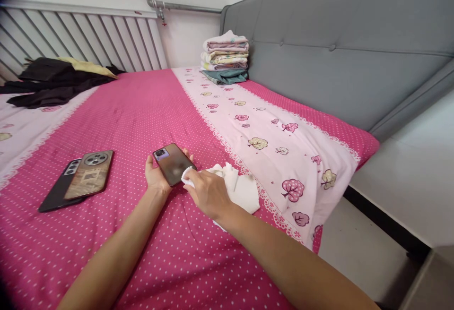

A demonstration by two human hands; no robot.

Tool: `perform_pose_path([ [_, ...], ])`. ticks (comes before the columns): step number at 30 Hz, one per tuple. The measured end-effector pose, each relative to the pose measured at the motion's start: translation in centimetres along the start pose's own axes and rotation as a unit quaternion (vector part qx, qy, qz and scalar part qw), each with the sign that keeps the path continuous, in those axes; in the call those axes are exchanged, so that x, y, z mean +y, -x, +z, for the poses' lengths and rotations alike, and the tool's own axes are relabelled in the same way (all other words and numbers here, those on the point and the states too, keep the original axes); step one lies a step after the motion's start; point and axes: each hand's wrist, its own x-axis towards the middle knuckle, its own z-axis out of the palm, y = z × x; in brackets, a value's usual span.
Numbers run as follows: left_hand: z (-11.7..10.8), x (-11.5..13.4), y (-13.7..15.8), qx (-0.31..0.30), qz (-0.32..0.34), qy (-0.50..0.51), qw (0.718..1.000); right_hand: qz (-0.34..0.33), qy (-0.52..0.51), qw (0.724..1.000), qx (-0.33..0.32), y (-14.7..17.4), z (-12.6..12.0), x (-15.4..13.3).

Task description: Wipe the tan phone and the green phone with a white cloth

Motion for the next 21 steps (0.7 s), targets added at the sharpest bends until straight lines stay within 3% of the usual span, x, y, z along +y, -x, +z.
perform_pose_path([
  [6,0.0,0.1,0.0,0.010,-0.005,-0.006,1.000,-0.036,-0.010,0.999,-0.013,0.1,0.0,-0.2],
  [14,0.4,0.4,0.4,0.019,-0.019,-0.054,0.998,-0.134,-0.015,0.991,-0.012,0.1,0.3,0.1],
  [21,1.8,0.3,1.2,0.014,-0.036,-0.079,0.996,-0.145,0.009,0.989,0.015,-0.1,0.0,0.1],
])
